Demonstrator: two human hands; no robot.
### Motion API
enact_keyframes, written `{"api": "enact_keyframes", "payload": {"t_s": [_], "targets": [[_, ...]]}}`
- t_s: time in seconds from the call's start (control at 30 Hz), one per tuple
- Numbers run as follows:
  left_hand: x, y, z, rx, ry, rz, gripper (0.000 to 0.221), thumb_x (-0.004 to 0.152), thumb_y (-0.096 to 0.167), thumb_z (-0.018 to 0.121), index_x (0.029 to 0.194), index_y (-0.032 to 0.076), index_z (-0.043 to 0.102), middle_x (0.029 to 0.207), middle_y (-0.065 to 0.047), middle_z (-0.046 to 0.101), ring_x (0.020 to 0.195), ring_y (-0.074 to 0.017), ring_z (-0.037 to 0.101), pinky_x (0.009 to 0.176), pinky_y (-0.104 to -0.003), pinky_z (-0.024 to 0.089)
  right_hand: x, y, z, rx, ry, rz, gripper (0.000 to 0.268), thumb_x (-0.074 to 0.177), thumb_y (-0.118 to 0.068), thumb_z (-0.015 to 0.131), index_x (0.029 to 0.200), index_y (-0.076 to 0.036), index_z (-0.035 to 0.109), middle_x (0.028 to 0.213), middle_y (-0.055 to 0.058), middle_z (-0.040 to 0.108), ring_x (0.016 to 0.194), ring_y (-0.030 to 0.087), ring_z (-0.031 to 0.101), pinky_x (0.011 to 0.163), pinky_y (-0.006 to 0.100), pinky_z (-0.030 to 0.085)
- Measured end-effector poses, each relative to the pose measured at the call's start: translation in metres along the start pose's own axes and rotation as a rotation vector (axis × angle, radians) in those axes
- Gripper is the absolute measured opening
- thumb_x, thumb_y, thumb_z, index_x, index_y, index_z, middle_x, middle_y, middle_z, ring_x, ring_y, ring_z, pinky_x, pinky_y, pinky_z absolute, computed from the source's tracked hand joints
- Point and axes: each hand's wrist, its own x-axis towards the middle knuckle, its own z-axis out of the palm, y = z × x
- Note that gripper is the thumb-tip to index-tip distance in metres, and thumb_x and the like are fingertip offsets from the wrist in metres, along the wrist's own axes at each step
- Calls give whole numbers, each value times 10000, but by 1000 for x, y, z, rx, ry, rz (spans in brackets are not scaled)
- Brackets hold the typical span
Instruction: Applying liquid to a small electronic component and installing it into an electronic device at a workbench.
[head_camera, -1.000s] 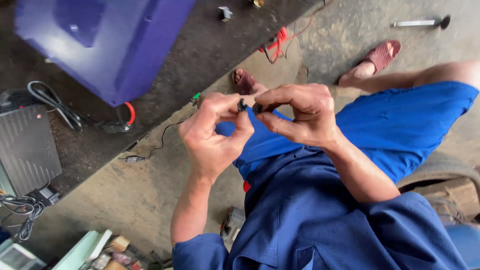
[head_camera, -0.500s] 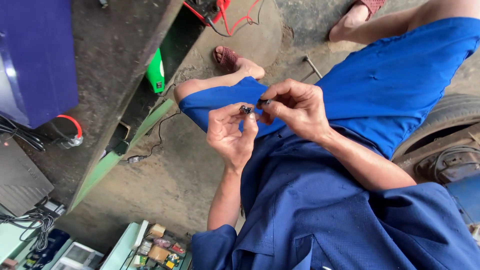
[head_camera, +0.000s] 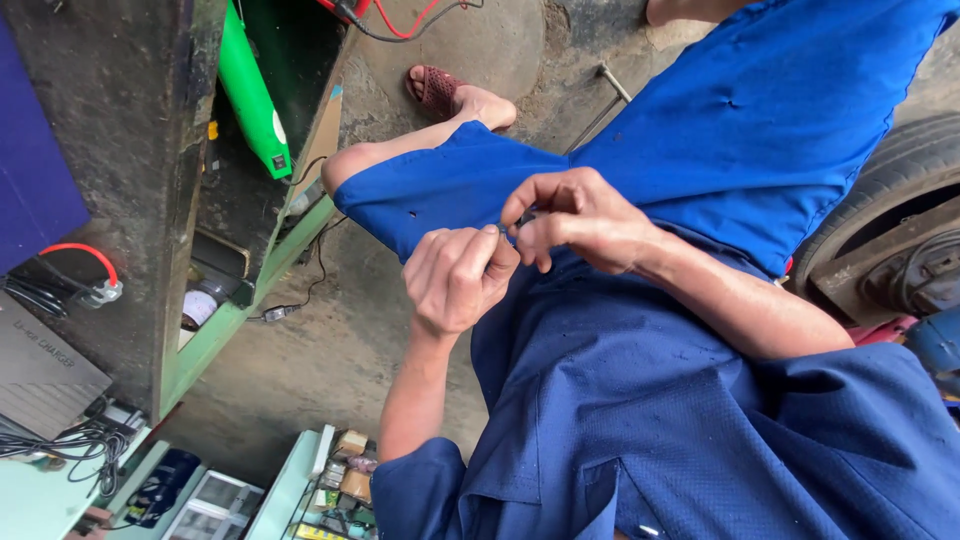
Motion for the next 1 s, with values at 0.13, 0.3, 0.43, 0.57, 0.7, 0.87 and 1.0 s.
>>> {"api": "enact_keyframes", "payload": {"t_s": [0.13,0.3,0.43,0.57,0.7,0.87,1.0], "targets": [[-3,6,4,-3,57,62,106,842,-9,790,896,-29,700,666,-103,625,480,-149,567,450,-275,523,-5,5,7,-47,-14,-27,261,819,-57,715,973,151,682,711,206,671,623,221,722,488,281,584],[-2,10,7,-7,62,82,124,839,6,808,873,-20,691,658,-94,631,468,-136,565,428,-262,518,-10,3,6,-69,-9,-41,231,812,-35,677,961,140,691,659,194,659,595,189,680,470,247,536],[1,9,7,-81,15,137,98,850,-5,790,875,-12,696,668,-92,617,480,-157,578,455,-276,538,-13,0,5,-158,22,-82,218,790,-23,678,953,118,713,640,160,640,585,157,644,485,234,514],[-9,10,6,-178,-56,50,90,852,-15,778,906,-12,706,748,-109,673,542,-180,640,513,-301,587,-12,4,-1,-280,46,-170,192,759,18,729,940,79,733,675,152,649,598,154,621,521,247,521],[-28,22,2,-212,-38,-218,146,784,-3,811,912,32,749,780,-71,719,607,-193,700,549,-307,609,-17,2,3,-288,48,-152,202,744,78,693,945,81,723,756,148,676,652,130,646,572,226,555],[-41,35,-6,-1044,-23,-934,277,905,44,728,1139,-78,644,1113,-194,689,985,-244,743,863,-364,652,-23,-19,8,-446,78,-311,256,724,135,722,973,77,725,874,173,673,663,165,650,567,264,586],[-43,31,-8,-1073,-45,-934,224,929,41,741,1100,-78,659,1087,-186,668,975,-199,726,845,-353,642,-27,-29,18,-546,56,-371,251,713,161,736,945,63,731,851,164,676,596,166,635,532,263,581]]}}
